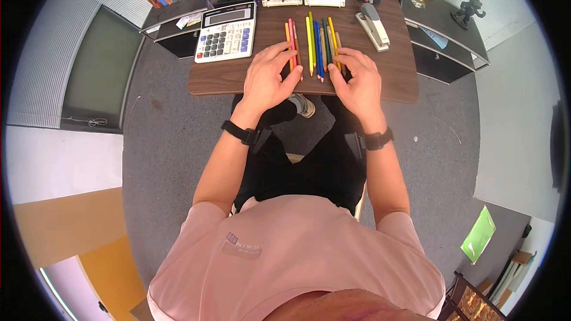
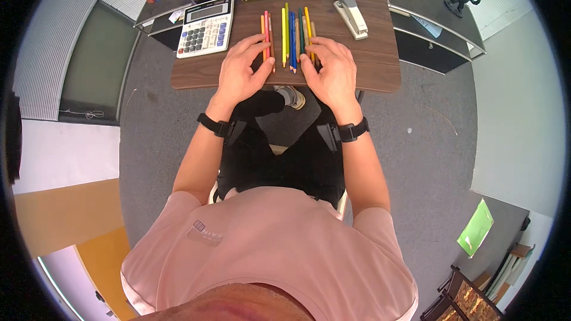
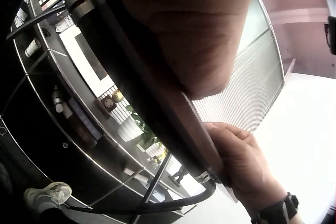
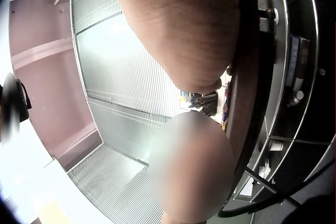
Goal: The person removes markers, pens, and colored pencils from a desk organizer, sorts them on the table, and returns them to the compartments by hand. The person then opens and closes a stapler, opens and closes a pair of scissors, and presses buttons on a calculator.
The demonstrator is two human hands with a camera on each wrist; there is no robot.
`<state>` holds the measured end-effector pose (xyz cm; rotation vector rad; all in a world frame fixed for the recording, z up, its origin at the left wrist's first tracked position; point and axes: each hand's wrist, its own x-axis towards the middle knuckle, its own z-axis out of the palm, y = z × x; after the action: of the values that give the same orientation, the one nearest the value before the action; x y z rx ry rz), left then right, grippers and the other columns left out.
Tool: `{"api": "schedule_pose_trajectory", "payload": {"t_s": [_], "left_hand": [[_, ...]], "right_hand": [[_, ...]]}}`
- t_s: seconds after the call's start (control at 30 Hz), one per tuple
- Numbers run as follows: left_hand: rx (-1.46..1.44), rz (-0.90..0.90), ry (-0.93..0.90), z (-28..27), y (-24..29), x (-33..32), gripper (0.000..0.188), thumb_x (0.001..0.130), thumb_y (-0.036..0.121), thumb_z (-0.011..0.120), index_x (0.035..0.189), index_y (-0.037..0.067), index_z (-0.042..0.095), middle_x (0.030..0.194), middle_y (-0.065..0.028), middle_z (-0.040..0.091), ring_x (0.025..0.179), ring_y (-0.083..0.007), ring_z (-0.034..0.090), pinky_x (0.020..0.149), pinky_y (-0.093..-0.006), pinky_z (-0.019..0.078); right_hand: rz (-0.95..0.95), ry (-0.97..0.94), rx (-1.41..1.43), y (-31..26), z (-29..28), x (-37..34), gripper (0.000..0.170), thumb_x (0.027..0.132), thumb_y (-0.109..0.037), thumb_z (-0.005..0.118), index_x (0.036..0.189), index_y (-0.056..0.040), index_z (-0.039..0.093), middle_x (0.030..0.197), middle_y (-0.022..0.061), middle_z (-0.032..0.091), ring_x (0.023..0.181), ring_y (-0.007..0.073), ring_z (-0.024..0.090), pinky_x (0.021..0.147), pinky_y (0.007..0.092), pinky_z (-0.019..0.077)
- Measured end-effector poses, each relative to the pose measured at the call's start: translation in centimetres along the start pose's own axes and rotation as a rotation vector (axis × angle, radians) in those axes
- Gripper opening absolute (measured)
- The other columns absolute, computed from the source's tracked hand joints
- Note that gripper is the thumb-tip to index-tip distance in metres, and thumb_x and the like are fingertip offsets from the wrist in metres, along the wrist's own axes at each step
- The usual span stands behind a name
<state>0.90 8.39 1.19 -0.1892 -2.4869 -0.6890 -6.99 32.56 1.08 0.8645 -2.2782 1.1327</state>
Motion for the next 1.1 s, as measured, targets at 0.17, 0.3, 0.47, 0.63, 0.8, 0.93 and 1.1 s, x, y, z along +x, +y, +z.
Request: {"api": "schedule_pose_trajectory", "payload": {"t_s": [0.17, 0.3, 0.47, 0.63, 0.8, 0.93, 1.1], "left_hand": [[-0.009, 0.000, -0.001, -0.03, -0.01, 0.01, 0.037, 0.102, 0.026, 0.083, 0.131, 0.003, 0.082, 0.150, -0.0181, 0.075, 0.136, -0.0421, 0.071, 0.118, -0.0502, 0.0540], [-0.020, 0.018, 0.019, -0.08, 0.08, 0.14, 0.036, 0.101, 0.024, 0.083, 0.131, 0.003, 0.082, 0.148, -0.0185, 0.076, 0.135, -0.0424, 0.071, 0.118, -0.0502, 0.0541], [-0.014, 0.014, 0.030, 0.00, 0.03, 0.04, 0.035, 0.099, 0.022, 0.085, 0.129, 0.003, 0.083, 0.146, -0.0178, 0.077, 0.133, -0.0419, 0.072, 0.117, -0.0502, 0.0543], [0.018, 0.002, 0.071, 0.11, 0.17, 0.13, 0.034, 0.098, 0.022, 0.087, 0.126, 0.002, 0.084, 0.143, -0.0171, 0.078, 0.131, -0.0410, 0.073, 0.115, -0.0501, 0.0554], [0.018, 0.004, 0.080, 0.10, 0.16, 0.36, 0.032, 0.097, 0.019, 0.087, 0.124, 0.002, 0.084, 0.138, -0.0157, 0.079, 0.126, -0.0392, 0.074, 0.110, -0.0484, 0.0566], [0.005, -0.007, 0.080, -0.22, 0.43, 0.49, 0.032, 0.096, 0.020, 0.088, 0.120, 0.000, 0.084, 0.134, -0.0156, 0.078, 0.121, -0.0377, 0.073, 0.107, -0.0478, 0.0554], [0.009, -0.031, 0.092, -0.15, 0.45, 0.37, 0.030, 0.095, 0.017, 0.088, 0.120, 0.001, 0.085, 0.132, -0.0148, 0.079, 0.121, -0.0369, 0.074, 0.106, -0.0468, 0.0560]], "right_hand": [[-0.011, 0.006, 0.005, 0.13, -0.04, -0.06, 0.020, 0.096, -0.018, 0.084, 0.110, -0.0033, 0.085, 0.128, 0.0121, 0.083, 0.118, 0.0385, 0.075, 0.108, 0.0487, 0.0563], [0.002, 0.016, 0.018, -0.01, -0.11, -0.03, 0.020, 0.096, -0.018, 0.084, 0.110, -0.0028, 0.085, 0.128, 0.0125, 0.082, 0.117, 0.0394, 0.075, 0.108, 0.0489, 0.0564], [0.023, 0.008, 0.013, -0.20, -0.09, -0.01, 0.020, 0.095, -0.017, 0.084, 0.110, -0.0026, 0.085, 0.128, 0.0126, 0.082, 0.116, 0.0390, 0.075, 0.107, 0.0489, 0.0569], [0.013, -0.004, 0.003, -0.24, -0.06, 0.18, 0.019, 0.094, -0.014, 0.086, 0.109, -0.0030, 0.085, 0.128, 0.0124, 0.083, 0.114, 0.0371, 0.076, 0.105, 0.0482, 0.0577], [0.027, -0.020, 0.007, -0.48, -0.20, 0.44, 0.018, 0.094, -0.014, 0.086, 0.109, -0.0030, 0.085, 0.127, 0.0122, 0.083, 0.113, 0.0362, 0.076, 0.104, 0.0476, 0.0579], [0.014, -0.012, -0.001, -0.51, -0.09, 0.49, 0.018, 0.094, -0.012, 0.087, 0.109, -0.0032, 0.085, 0.127, 0.0117, 0.083, 0.112, 0.0356, 0.076, 0.103, 0.0475, 0.0584], [0.030, -0.022, 0.002, -0.56, -0.16, 0.48, 0.018, 0.093, -0.011, 0.087, 0.109, -0.0035, 0.085, 0.127, 0.0116, 0.083, 0.111, 0.0351, 0.076, 0.102, 0.0471, 0.0586]]}}
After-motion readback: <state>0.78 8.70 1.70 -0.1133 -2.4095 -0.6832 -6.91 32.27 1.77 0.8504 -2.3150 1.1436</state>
